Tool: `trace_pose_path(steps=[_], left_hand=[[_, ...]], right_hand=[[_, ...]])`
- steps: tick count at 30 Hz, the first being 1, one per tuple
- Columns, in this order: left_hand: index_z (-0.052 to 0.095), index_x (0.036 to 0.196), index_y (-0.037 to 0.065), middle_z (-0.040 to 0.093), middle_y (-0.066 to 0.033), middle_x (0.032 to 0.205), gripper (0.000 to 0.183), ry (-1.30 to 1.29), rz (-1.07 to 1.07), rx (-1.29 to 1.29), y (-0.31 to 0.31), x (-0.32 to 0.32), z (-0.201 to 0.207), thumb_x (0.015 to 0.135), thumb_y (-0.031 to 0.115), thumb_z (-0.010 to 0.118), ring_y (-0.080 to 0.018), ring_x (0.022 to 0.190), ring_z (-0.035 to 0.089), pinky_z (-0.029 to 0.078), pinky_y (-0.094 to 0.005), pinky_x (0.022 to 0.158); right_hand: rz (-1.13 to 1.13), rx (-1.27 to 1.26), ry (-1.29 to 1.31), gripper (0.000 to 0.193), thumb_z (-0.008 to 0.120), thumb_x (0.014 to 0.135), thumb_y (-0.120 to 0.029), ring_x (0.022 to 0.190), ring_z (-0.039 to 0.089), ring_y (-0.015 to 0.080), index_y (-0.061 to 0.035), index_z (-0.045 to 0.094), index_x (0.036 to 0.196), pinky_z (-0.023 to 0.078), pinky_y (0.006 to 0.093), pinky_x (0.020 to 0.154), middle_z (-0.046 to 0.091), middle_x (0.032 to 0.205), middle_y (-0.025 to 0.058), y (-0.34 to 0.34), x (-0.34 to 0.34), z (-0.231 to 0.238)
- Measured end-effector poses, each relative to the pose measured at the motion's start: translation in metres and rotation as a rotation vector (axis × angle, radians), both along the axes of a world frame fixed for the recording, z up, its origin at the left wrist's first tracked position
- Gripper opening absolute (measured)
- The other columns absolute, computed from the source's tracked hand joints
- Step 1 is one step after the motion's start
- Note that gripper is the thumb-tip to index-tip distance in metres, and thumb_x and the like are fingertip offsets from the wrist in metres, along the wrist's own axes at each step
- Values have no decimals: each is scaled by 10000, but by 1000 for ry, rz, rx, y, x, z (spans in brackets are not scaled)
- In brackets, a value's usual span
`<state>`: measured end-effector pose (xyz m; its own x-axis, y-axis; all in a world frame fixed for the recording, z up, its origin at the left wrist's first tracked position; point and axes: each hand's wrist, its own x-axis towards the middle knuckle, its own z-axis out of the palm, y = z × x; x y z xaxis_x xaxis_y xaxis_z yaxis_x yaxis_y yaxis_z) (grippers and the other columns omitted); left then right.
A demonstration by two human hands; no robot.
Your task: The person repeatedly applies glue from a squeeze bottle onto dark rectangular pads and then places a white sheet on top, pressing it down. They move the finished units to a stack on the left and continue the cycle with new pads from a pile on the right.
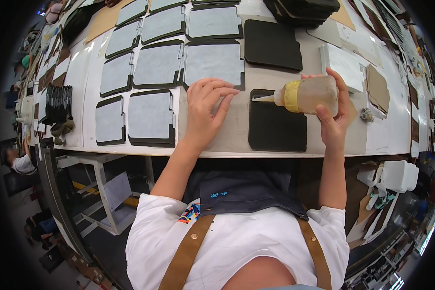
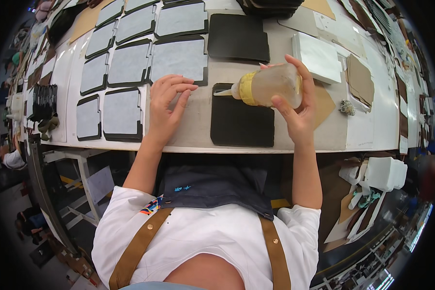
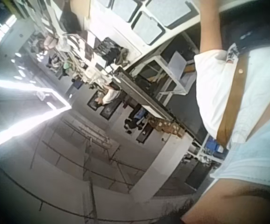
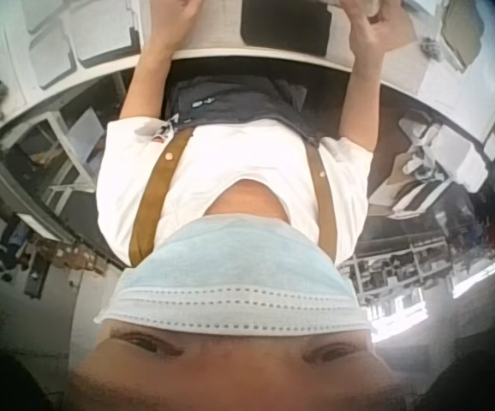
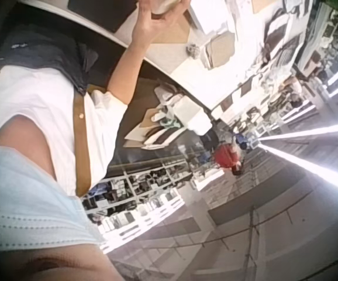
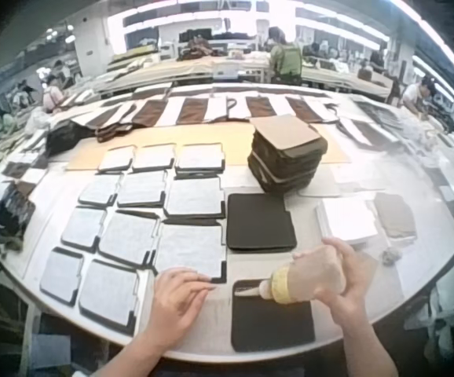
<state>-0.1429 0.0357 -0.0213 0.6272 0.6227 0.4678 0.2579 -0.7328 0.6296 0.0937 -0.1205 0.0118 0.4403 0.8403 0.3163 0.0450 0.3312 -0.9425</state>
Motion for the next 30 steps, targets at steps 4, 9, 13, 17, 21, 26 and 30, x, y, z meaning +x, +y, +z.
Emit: trace_pose_path(steps=[4, 9, 13, 17, 21, 26, 30], left_hand=[[739, 984, 93, 712, -26, 1076, 126, 7, 5, 9, 0, 0, 0, 900, 68, 647, -253, 1151, 581, 377, -394, 1023], [738, 983, 93, 713, -26, 1071, 127, 2, 5, 19, 1, 0, -2, 901, 71, 644, -251, 1148, 581, 379, -394, 1021], [739, 980, 89, 715, -27, 1071, 124, 7, 6, 10, 1, 0, -2, 906, 76, 641, -252, 1151, 583, 379, -396, 1023], [743, 981, 85, 718, -30, 1078, 125, 17, 8, -4, 0, 0, -1, 912, 85, 638, -257, 1162, 583, 376, -397, 1034], [737, 972, 107, 707, -1, 1057, 111, -14, 2, -1, 1, 2, -5, 893, 80, 664, -248, 1134, 581, 350, -414, 1030], [736, 968, 103, 706, -5, 1049, 108, -16, 1, 4, 1, 3, -3, 892, 74, 665, -251, 1131, 584, 349, -409, 1030], [734, 966, 101, 707, -7, 1046, 103, -7, -3, -3, 0, 4, -3, 893, 74, 666, -250, 1130, 586, 349, -406, 1031]], right_hand=[[40, 0, 8, 727, 761, 858, -151, 1217, 604, 324, -10, 399, 1473, 456, 449, 1078, 597, 1247, 150, -4, 4, -4], [9, -104, -30, 851, 771, 833, -398, 1158, 628, 366, 21, 389, 1467, 489, 523, 1039, 589, 1221, 193, -13, -3, -1], [45, -95, 6, 849, 780, 815, -414, 1132, 640, 353, 11, 410, 1451, 493, 527, 1026, 595, 1191, 190, -20, -9, -4], [181, -38, 85, 791, 766, 848, -303, 1170, 623, 372, 5, 382, 1467, 483, 522, 1040, 587, 1221, 188, -31, -7, -9], [47, -54, 357, 974, 783, 815, -494, 1275, 555, 368, 11, 310, 1500, 443, 499, 1106, 547, 1323, 200, -43, -3, -12], [-140, 150, 864, 998, 780, 828, -501, 1418, 414, 393, -2, 275, 1529, 387, 469, 1162, 447, 1498, 203, -54, 35, -3], [-399, 10, 342, 980, 739, 810, -624, 1330, 521, 379, -26, 360, 1487, 455, 487, 1103, 524, 1396, 211, -57, 52, -6]])
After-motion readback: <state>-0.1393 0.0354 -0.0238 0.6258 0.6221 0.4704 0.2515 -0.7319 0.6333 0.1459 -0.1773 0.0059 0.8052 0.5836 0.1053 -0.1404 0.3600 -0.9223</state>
